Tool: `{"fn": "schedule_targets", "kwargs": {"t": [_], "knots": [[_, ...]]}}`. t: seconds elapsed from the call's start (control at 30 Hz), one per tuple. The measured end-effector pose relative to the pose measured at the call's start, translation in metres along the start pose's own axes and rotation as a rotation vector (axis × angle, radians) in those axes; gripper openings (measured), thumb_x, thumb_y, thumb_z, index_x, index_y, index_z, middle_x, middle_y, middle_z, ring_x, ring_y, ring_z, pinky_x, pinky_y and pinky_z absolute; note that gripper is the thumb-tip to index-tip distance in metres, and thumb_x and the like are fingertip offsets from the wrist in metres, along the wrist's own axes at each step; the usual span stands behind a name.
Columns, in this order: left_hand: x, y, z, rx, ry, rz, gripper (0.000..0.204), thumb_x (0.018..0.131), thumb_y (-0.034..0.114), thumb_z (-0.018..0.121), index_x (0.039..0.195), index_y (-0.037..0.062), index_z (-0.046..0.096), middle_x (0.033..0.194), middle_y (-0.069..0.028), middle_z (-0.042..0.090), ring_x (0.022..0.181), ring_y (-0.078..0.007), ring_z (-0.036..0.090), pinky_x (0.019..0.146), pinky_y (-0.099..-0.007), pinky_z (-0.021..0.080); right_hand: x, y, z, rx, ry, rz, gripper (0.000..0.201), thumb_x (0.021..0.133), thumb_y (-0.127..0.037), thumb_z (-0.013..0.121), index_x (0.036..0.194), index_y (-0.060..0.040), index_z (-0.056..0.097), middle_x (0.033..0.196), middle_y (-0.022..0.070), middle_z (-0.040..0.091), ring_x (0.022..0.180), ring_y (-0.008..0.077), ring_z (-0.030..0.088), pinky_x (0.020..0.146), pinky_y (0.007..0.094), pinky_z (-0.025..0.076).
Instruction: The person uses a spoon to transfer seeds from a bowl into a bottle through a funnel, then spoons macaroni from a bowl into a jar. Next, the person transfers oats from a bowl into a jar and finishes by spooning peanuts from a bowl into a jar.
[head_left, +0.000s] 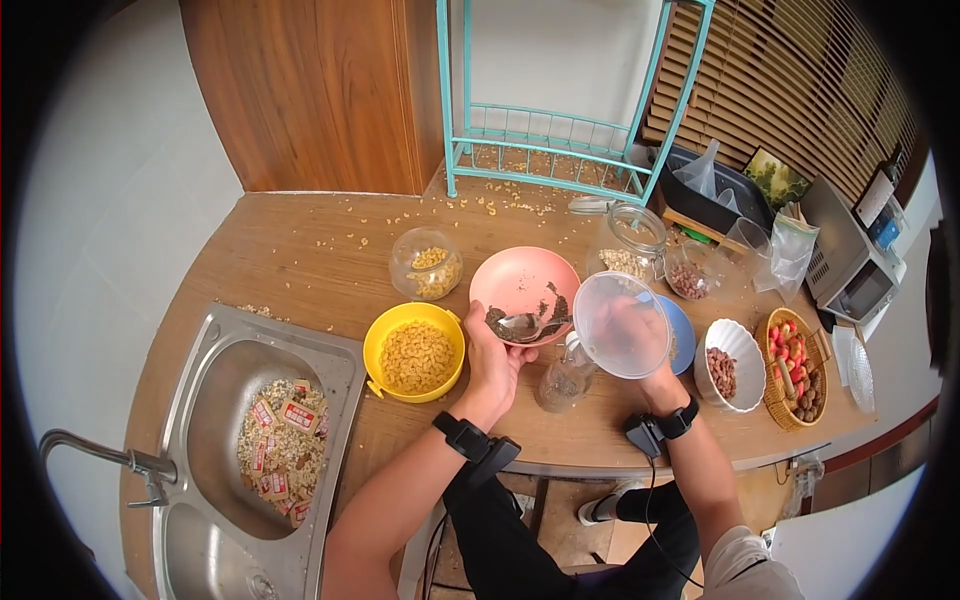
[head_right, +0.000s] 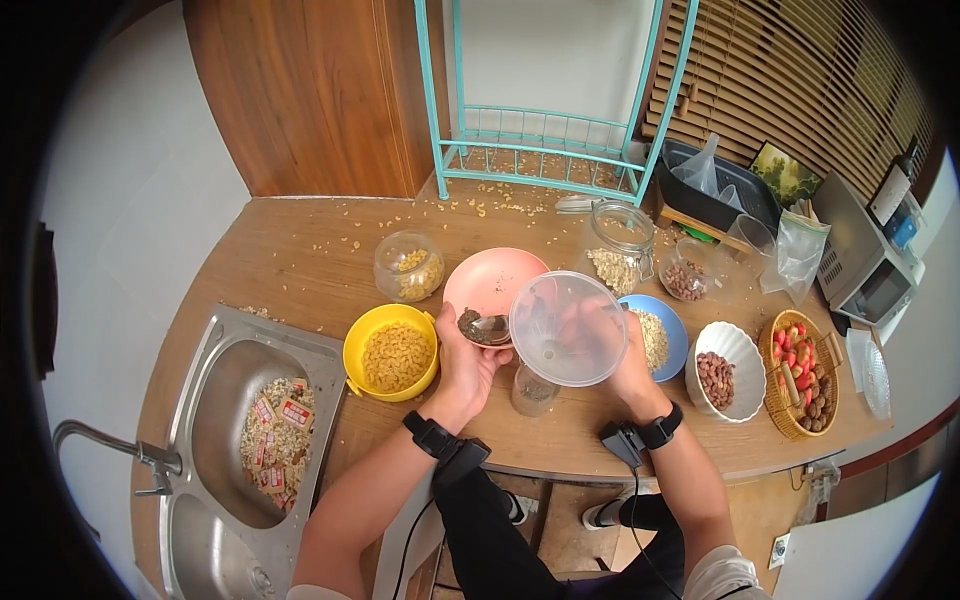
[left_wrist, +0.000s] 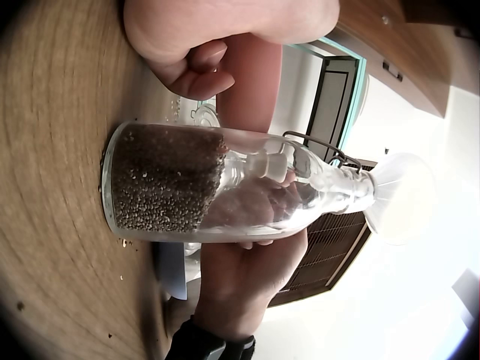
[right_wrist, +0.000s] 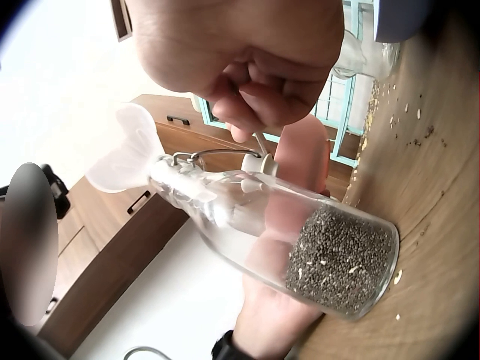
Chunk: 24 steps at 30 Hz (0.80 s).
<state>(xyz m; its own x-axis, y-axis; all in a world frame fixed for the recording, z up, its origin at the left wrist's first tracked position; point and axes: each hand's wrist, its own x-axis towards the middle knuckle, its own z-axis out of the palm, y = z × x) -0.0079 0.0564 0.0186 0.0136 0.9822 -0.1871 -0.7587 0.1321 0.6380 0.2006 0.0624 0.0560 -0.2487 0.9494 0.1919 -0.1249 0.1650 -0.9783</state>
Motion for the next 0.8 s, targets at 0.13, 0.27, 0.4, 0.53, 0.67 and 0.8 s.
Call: {"fn": "schedule_targets", "kwargs": {"t": [0.13,0.27,0.4,0.53,0.67,0.8], "knots": [[-0.002,0.001,0.003,-0.019,0.004,0.020,0.055,0.103,0.058,0.029,0.114,0.0088,0.051,0.097,-0.0068,0.062,0.076,-0.0151,0.055,0.059,-0.0295,0.043,0.000,-0.003,0.010,0.234,0.104,0.046,0.030,0.103,-0.031,0.056,0.097,-0.0038,0.068,0.085,0.0035,0.068,0.074,0.0115,0.064,0.065,0.0250,0.052],[-0.001,0.000,0.002,-0.024,0.006,0.011,0.055,0.103,0.057,0.029,0.114,0.0086,0.051,0.097,-0.0069,0.062,0.076,-0.0150,0.055,0.059,-0.0295,0.043,0.003,-0.001,0.002,0.325,0.137,0.126,0.029,0.103,-0.028,0.056,0.096,-0.0032,0.069,0.087,0.0037,0.069,0.074,0.0117,0.064,0.065,0.0250,0.051],[0.001,-0.001,-0.001,-0.029,-0.009,0.009,0.055,0.103,0.057,0.028,0.114,0.0084,0.051,0.097,-0.0069,0.061,0.076,-0.0149,0.055,0.059,-0.0296,0.043,0.005,0.003,0.000,0.335,0.161,0.100,0.027,0.103,-0.025,0.055,0.095,-0.0033,0.069,0.088,0.0030,0.068,0.076,0.0113,0.063,0.069,0.0246,0.051],[0.002,-0.001,-0.003,-0.028,-0.031,0.011,0.055,0.103,0.057,0.028,0.113,0.0083,0.052,0.095,-0.0065,0.061,0.074,-0.0148,0.054,0.058,-0.0298,0.043,0.006,0.004,-0.001,0.371,0.195,0.090,0.024,0.103,-0.021,0.054,0.097,-0.0035,0.069,0.088,0.0023,0.066,0.079,0.0111,0.062,0.073,0.0241,0.049],[0.000,0.000,0.000,-0.027,-0.019,0.013,0.055,0.103,0.057,0.028,0.112,0.0082,0.052,0.094,-0.0061,0.061,0.074,-0.0147,0.053,0.058,-0.0298,0.042,0.006,0.008,-0.004,0.337,0.195,0.100,0.024,0.103,-0.020,0.051,0.101,-0.0044,0.068,0.086,0.0017,0.065,0.078,0.0109,0.061,0.070,0.0229,0.048],[0.001,-0.002,-0.003,-0.024,-0.030,0.016,0.055,0.103,0.057,0.028,0.111,0.0082,0.052,0.093,-0.0061,0.061,0.073,-0.0148,0.053,0.058,-0.0298,0.042,0.004,0.001,-0.001,0.360,0.170,0.092,0.026,0.104,-0.022,0.048,0.100,-0.0054,0.067,0.085,0.0009,0.065,0.072,0.0089,0.058,0.063,0.0208,0.045]]}}
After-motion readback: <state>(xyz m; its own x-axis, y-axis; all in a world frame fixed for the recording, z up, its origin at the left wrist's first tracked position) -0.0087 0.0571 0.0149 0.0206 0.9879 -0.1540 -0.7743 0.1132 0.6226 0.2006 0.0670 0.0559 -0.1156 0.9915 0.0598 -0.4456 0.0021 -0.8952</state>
